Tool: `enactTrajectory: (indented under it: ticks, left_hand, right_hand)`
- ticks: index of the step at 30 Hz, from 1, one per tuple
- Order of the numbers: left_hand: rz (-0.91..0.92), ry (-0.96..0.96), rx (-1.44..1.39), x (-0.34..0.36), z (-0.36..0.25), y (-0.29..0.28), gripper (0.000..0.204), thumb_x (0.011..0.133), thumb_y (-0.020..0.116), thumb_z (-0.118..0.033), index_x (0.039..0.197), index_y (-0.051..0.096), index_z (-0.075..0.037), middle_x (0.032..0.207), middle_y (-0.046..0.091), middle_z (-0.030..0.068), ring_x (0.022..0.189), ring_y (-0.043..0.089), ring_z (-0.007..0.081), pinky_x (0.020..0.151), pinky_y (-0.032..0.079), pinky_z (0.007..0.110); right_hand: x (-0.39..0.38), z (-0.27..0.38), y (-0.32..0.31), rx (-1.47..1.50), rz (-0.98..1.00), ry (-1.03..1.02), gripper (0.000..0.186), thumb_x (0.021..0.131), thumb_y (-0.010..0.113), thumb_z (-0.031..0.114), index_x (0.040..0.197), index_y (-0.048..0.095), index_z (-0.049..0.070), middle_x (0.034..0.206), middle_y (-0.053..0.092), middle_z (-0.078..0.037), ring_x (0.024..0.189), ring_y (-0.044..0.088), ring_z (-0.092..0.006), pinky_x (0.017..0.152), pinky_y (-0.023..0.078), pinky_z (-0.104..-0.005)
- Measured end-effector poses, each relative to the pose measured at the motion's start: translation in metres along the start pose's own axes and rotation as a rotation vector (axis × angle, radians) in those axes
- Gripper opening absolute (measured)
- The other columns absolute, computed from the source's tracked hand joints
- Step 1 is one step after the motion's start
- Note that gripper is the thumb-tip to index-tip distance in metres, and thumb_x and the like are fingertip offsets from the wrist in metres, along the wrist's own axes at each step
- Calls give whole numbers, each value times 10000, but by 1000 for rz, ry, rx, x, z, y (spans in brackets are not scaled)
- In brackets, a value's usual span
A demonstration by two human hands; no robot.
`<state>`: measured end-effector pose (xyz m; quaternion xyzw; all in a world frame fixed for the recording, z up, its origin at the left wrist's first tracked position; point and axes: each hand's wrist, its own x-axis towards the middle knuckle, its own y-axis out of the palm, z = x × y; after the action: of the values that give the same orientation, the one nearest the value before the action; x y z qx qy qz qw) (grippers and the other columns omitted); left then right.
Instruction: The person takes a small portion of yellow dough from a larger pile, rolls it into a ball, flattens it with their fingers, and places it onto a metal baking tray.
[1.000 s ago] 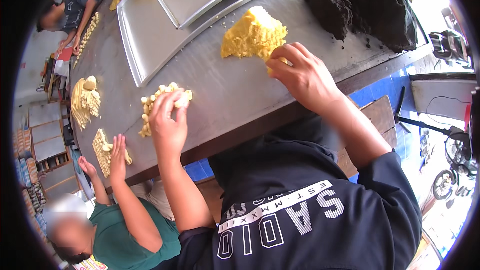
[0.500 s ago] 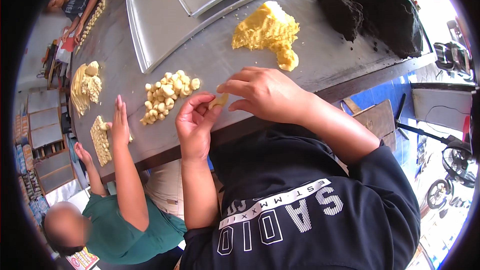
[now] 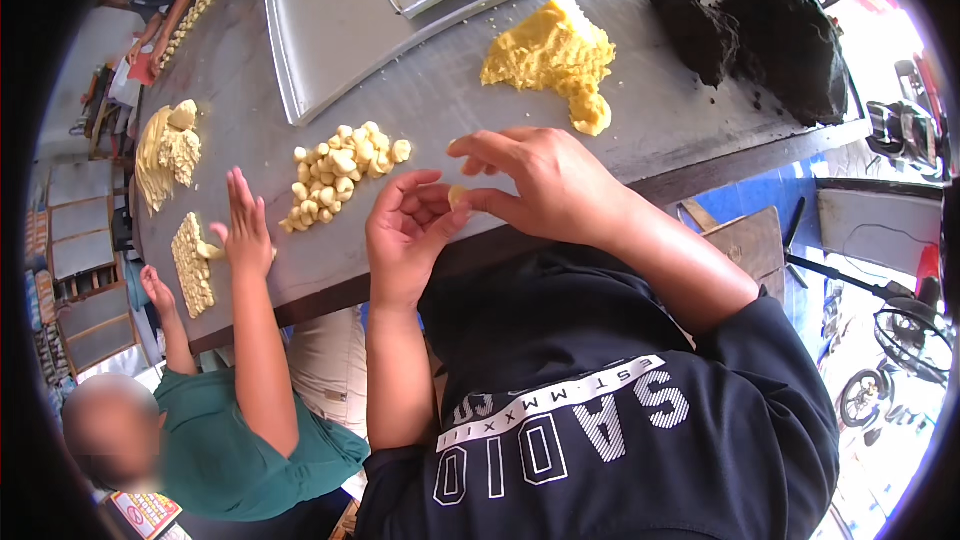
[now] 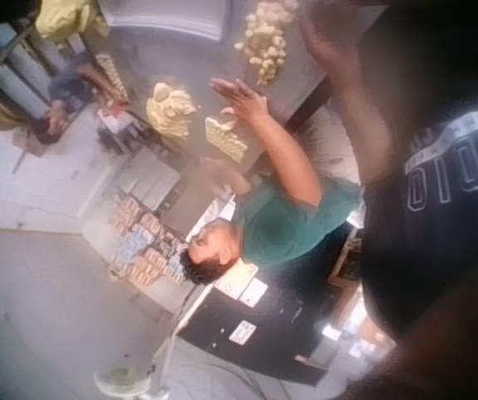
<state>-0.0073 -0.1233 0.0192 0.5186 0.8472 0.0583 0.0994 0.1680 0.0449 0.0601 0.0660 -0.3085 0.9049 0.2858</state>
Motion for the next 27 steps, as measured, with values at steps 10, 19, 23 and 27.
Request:
enactTrajectory:
  ticks: [10,19,23,27]
  left_hand:
    - [-68,10,2,-2,2,3,351,1070,838,-15,1379,686,53,1208,818,136,1090,799,182,1018,644,328]
    - [-41,-36,-48,2,3,-4,264,1122,757,-43,1368,698,33,1214,814,135,1025,817,217,982,676,386]
    - [12,-22,-39,4,4,-6,258,1126,745,-35,1369,698,34,1185,807,117,1041,810,211,976,683,393]
    - [-19,-20,-40,4,2,3,260,1121,740,-18,1373,700,32,1166,801,111,1041,798,193,973,687,392]
  right_hand:
    - [-2,-7,8,81,-66,-14,309,1013,831,193,1251,784,2,953,839,-203,909,844,-399,813,671,-461]
    - [0,-16,7,271,-45,158,311,1002,841,131,1286,810,7,994,844,-206,934,848,-384,852,672,-440]
    - [-4,-11,14,154,-40,11,250,1030,798,106,1267,818,28,1027,839,-214,964,835,-397,864,665,-449]
    - [-1,-15,12,75,-26,4,259,1049,774,107,1294,804,26,1050,841,-209,977,831,-411,866,665,-460]
